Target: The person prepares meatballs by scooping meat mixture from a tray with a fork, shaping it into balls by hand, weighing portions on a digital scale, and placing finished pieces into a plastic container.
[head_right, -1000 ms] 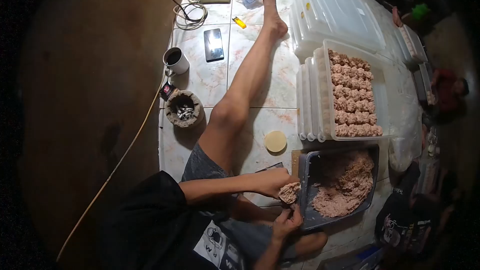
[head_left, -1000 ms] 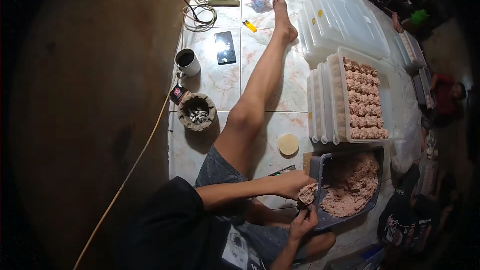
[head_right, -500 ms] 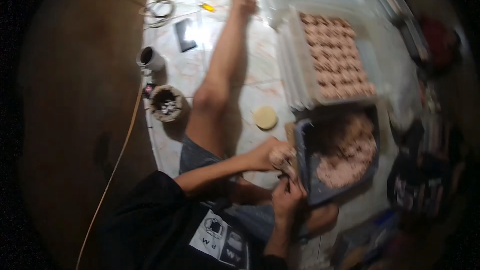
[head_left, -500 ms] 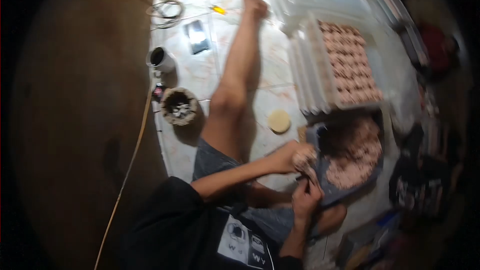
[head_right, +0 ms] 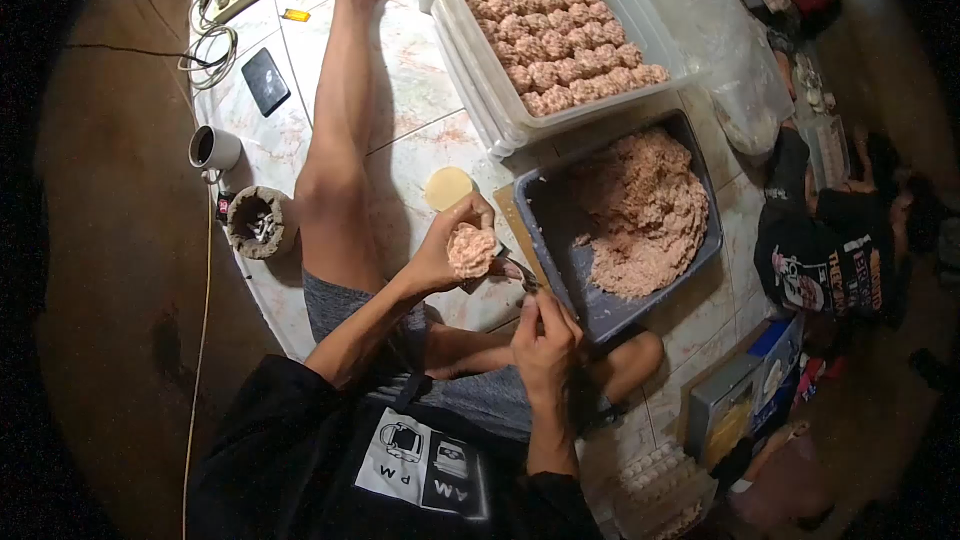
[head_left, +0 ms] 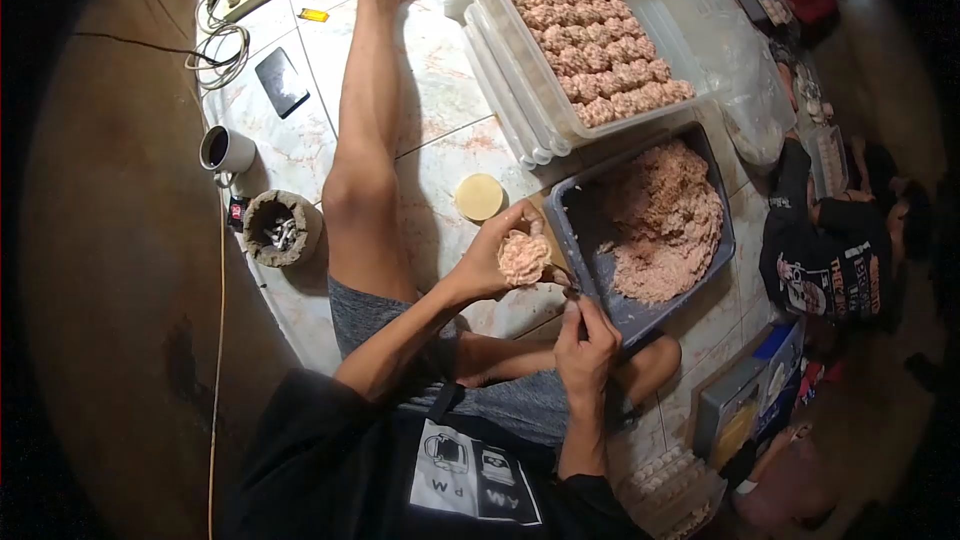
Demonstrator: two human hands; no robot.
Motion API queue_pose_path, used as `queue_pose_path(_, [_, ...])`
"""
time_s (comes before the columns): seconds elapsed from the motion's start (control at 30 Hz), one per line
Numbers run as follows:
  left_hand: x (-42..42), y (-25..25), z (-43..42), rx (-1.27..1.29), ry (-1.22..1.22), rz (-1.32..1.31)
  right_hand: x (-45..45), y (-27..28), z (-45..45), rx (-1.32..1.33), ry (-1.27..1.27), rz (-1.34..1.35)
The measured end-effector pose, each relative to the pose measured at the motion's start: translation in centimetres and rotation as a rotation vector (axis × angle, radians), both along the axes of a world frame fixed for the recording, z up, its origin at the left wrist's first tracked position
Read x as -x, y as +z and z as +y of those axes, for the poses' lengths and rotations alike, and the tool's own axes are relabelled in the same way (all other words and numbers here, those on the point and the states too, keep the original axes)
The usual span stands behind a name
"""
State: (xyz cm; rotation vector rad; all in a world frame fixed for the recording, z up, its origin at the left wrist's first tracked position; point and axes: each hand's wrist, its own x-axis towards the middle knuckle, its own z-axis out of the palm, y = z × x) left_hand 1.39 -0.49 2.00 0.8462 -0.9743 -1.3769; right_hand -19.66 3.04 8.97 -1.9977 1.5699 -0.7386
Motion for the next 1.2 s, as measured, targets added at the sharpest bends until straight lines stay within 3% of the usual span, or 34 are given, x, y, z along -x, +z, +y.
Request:
queue_pose_path(0.1, [-0.2, 0.2, -0.6, 0.11, -0.018, -0.21, 0.3, 0.0, -0.4, -0.149, 0.019, -0.114])
queue_pose_path(0.17, [0.2, 1.3, -0.5, 0.066, -0.056, -0.174, -0.4, 0.1, -0.8, -0.137, 0.087, -0.152])
queue_pose_path(0.3, [-0.1, 1.6, -0.8, 0.053, -0.096, -0.34, -1.7, 1.6, -2.0, -0.015, 0.161, 0.052])
queue_pose_path(0.33, [0.3, 1.1, -0.9, 0.019, -0.1, -0.264, -1.2, 2.0, -2.3, 0.026, 0.142, 0.135])
queue_pose_path(0.47, [0.4, -0.3, -0.9, -0.091, -0.101, 0.05, 0.1, 3.9, -2.5, -0.112, -0.057, 0.055])
queue_pose_path(0.5, [0.1, 0.0, -0.7, -0.144, -0.097, 0.157, 0.2, 3.6, -2.1, -0.104, 0.0, 0.003])
queue_pose_path(0.57, [0.2, 1.2, -0.5, -0.04, -0.085, 0.02, 0.2, 2.0, -0.8, -0.091, 0.09, -0.106])
queue_pose_path(0.63, [1.3, 0.7, -0.3, 0.046, -0.106, -0.09, -1.5, 0.7, 0.3, -0.107, 0.127, 0.166])
queue_pose_path(0.67, [1.2, 0.4, -0.3, -0.002, -0.043, -0.153, -1.5, 1.0, -0.4, -0.099, 0.145, 0.145])
queue_pose_path(0.77, [0.3, 0.3, -0.5, -0.142, -0.047, -0.077, -0.9, 2.8, -1.6, -0.059, 0.056, 0.137])
queue_pose_path(0.93, [0.1, 1.0, -0.4, -0.04, -0.047, 0.168, -0.9, 5.3, -0.9, -0.197, -0.003, -0.058])
queue_pose_path(1.07, [1.3, 0.5, 0.2, -0.014, -0.103, -0.154, -2.1, 1.4, 0.4, -0.037, 0.202, 0.174])
queue_pose_path(1.2, [0.6, 0.1, -0.5, -0.185, -0.036, -0.084, -1.4, 6.4, -2.9, -0.047, 0.153, 0.254])
